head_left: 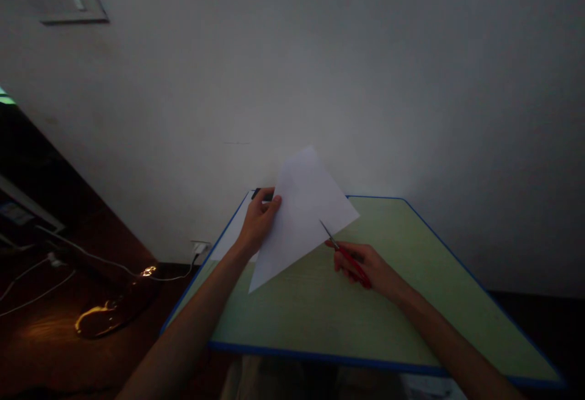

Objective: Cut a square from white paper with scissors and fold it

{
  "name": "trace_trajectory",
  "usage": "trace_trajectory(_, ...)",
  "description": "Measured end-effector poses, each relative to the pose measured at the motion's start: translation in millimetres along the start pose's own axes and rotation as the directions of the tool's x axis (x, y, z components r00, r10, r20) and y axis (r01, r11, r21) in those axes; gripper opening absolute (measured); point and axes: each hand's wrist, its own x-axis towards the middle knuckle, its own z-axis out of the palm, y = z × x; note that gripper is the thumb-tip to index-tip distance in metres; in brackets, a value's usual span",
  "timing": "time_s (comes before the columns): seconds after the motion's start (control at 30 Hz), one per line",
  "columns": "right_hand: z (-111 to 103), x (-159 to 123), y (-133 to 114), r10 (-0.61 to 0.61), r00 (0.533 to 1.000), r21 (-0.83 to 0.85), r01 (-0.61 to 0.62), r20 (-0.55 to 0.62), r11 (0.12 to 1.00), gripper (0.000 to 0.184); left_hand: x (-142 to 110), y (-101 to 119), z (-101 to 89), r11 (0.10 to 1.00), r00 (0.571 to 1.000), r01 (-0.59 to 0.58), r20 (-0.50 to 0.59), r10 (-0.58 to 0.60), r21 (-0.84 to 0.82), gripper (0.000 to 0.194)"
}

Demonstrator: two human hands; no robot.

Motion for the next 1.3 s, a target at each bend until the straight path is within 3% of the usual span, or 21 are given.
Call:
trace_trajectory(0.5,-1,1,3,-0.017,1.0,0.008,0.017,0.005,1.0,0.042,-3,5,-2.5,1.0,0.998,0.029,0.064,-0.029,-0.007,0.058)
trace_trajectory(0.93,0,2,7,-0.016,1.0,0.075,0.015,0.017,0.997,0.044,-3,6,-1.4,0.999,0.998,0.042,0.051,-0.042,0.005,0.058)
trace_trajectory(1.3,-1,0,2,-0.023,1.0,0.06,0.022,0.015,0.998,0.04,-7,14,0.1,0.997,0.987,0.08,0.142,-0.078,-0.011,0.075)
